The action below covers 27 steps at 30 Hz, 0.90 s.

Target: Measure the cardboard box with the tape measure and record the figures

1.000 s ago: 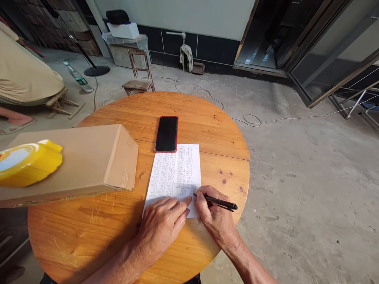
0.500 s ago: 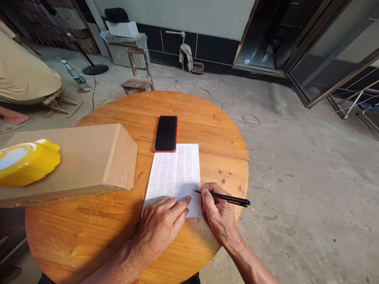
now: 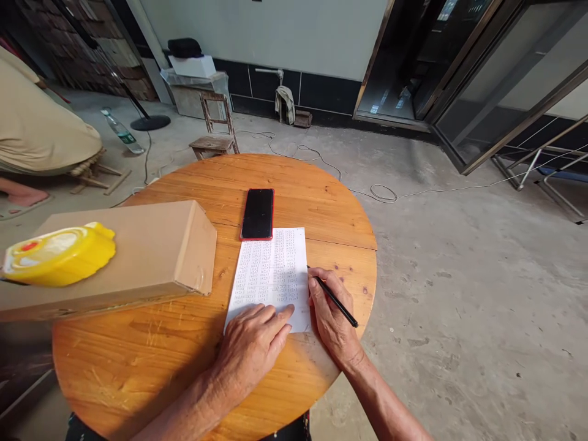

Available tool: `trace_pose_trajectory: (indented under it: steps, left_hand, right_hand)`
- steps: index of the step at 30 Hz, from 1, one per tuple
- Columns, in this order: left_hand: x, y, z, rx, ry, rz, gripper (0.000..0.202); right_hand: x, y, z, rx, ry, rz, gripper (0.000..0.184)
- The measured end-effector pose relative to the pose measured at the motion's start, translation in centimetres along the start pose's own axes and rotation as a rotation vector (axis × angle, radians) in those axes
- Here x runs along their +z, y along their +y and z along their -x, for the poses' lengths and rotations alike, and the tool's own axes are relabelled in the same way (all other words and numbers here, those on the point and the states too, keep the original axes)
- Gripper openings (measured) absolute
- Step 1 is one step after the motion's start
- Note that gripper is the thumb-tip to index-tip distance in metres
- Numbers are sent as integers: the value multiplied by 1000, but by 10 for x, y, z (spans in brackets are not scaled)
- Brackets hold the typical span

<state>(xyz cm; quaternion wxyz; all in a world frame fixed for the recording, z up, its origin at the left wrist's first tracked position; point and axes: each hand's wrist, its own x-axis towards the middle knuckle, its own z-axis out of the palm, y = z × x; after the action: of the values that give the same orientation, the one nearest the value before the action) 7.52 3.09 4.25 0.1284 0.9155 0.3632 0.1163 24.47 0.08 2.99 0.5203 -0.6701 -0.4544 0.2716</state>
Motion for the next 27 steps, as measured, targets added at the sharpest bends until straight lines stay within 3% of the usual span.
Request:
trace_pose_trajectory:
  steps: [4, 7, 11, 15, 18, 21, 27]
  left_hand:
    - [-9, 7, 12, -43, -79, -9, 29]
    - [-19, 9, 29, -83, -96, 23, 22]
    - [-31, -1, 54, -74, 82, 65, 26]
    - [-34, -20, 66, -86, 275, 40, 33]
    - [-28, -31, 69, -124, 227, 30, 36]
    - [-18, -37, 74, -146, 145, 64, 36]
    - [-9, -42, 88, -133, 135, 99, 42]
  right_hand:
    - [3, 1, 2, -38, 46, 79, 20]
    - [2, 2, 5, -198, 29, 192, 22]
    - [-1, -4, 4, -419, -96, 416, 39]
    - [5, -21, -14, -528, -187, 833, 49]
    - [17, -33, -33, -558, -234, 1047, 46]
    - [26, -36, -42, -573, -277, 1081, 47]
    - [17, -20, -15, -505, -200, 1069, 57]
